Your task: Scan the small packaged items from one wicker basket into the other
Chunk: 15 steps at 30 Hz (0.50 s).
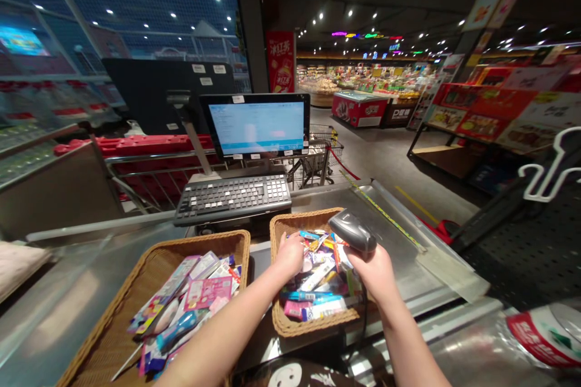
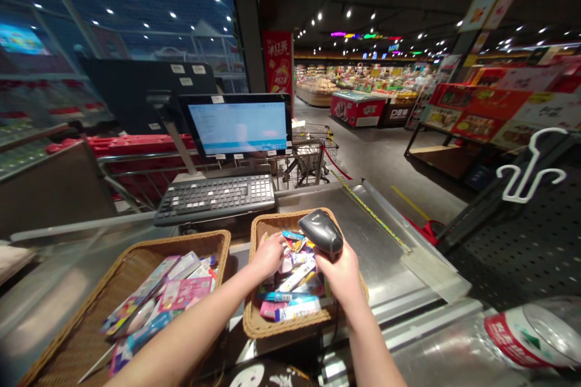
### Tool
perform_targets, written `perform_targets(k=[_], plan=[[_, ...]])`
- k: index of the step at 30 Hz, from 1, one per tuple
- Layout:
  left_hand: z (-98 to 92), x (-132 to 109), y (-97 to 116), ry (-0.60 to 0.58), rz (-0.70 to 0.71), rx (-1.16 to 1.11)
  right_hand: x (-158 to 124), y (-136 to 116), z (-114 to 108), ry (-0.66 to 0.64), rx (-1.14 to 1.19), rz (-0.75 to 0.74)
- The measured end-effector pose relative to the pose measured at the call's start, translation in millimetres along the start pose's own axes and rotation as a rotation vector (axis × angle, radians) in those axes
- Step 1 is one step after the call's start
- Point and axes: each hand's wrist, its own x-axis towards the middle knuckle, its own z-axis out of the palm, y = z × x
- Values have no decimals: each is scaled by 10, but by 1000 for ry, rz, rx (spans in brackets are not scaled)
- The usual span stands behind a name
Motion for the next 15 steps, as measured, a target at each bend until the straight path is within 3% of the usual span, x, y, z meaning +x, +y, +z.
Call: perform_targets(k=[5,15], plan=[[-300,-110,-115,177,28,-37,-18,17,-9,27,-28,26],[-1318,-530,-559,529,-145,-361,-31,-277,171,-5,39,-54]])
